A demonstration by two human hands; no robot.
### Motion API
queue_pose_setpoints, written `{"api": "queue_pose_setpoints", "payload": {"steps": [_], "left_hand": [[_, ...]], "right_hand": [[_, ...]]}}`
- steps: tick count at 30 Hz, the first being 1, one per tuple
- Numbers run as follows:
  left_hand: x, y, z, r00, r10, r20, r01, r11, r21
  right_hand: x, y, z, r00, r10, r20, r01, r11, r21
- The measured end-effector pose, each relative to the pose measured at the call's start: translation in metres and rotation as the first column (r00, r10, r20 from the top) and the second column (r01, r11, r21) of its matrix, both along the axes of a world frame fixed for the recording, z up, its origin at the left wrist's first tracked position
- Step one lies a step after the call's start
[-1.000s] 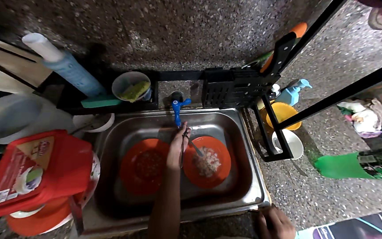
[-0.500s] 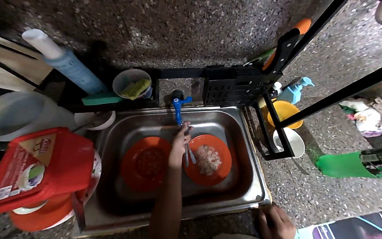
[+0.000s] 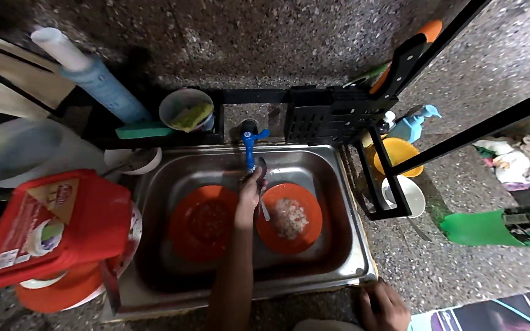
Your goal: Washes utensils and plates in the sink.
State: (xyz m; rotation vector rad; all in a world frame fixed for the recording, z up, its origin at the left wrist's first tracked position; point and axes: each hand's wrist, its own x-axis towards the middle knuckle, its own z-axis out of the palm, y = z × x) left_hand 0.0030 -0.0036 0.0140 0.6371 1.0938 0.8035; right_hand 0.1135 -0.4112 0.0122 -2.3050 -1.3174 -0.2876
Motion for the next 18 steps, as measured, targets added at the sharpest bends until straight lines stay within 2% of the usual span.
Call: {"api": "queue_pose_setpoints", "payload": {"steps": [3,7,9,14,18], "left_hand": [[0.001,-0.001,-0.005,1.0,-0.015,0.011,0.014,0.999,0.036],[-0.001,0.002,-0.01,0.969,-0.203,0.144,0.198,0.979,0.048],[0.0,0.003,-0.012,0.954,-0.237,0.186,0.236,0.971,0.027],[-0.004,0.002,-0.013,0.917,-0.289,0.275,0.281,0.957,0.069],[-0.006,0.004,-0.012,0.913,-0.271,0.305,0.264,0.962,0.065]], "right_hand": [[0.001,0.0,-0.001,1.0,0.003,-0.004,-0.003,1.0,-0.001],[0.002,-0.001,-0.003,1.0,0.014,0.003,-0.014,1.0,0.013],[0.002,0.0,-0.003,1.0,0.02,0.015,-0.021,0.999,0.027],[0.003,0.001,-0.004,0.999,0.025,0.024,-0.026,0.999,0.044],[0.003,0.001,-0.004,0.999,0.017,0.029,-0.018,0.999,0.046]]}}
